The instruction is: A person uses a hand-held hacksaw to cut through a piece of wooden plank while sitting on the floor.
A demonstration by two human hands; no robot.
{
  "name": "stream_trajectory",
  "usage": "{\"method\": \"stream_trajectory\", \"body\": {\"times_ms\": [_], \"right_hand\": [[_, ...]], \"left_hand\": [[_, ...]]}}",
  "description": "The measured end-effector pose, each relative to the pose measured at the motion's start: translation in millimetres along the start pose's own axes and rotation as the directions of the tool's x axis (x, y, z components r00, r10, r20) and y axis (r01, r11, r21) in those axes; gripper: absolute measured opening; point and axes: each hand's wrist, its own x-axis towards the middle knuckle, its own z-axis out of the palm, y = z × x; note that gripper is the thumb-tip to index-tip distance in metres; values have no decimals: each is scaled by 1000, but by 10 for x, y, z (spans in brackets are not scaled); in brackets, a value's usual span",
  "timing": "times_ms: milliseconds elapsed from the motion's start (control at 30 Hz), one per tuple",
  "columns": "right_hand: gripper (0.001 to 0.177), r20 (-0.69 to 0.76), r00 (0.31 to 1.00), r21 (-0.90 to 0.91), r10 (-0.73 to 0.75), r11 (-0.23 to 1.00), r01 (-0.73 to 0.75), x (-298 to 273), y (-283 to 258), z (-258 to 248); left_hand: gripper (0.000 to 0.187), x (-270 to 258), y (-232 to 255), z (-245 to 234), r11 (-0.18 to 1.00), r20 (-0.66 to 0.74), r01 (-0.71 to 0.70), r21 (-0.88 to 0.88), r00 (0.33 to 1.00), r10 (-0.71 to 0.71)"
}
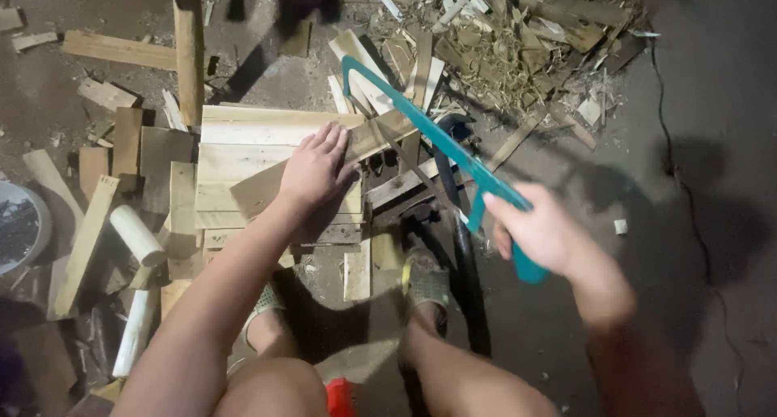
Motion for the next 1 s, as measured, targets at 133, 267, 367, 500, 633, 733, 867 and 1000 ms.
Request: {"method": "stream_trajectory", "body": {"times_ms": [133,267,367,500,633,733,867,1000], "right_hand": [[42,63,997,-82,42,996,-37,205,-375,-123],[42,94,991,-116,92,990,-80,386,-700,-246],[43,141,982,-165,123,981,-100,544,-796,-283],[30,109,977,-135,181,977,-165,653,-933,-321],[30,97,982,-33,161,987,-158,1124,-702,135],[32,98,990,-192,105,978,-85,1118,-833,185],[29,75,987,-24,142,990,-140,974,-825,15],[30,101,987,-118,127,986,-115,1312,-594,209]], "left_hand": [[70,12,-78,163,1000,0,2,8,1000,-2],[71,13,-105,184,1000,21,-17,23,1000,16],[71,-1,-106,176,1000,21,-20,12,1000,20],[69,11,-137,175,998,-4,-53,33,999,53],[69,-6,-84,12,999,25,-47,15,999,47],[67,6,-71,12,999,3,-44,-6,999,45],[67,48,48,-149,998,117,22,-55,993,-15],[67,-25,16,-168,1000,135,5,-28,991,-1]]}}
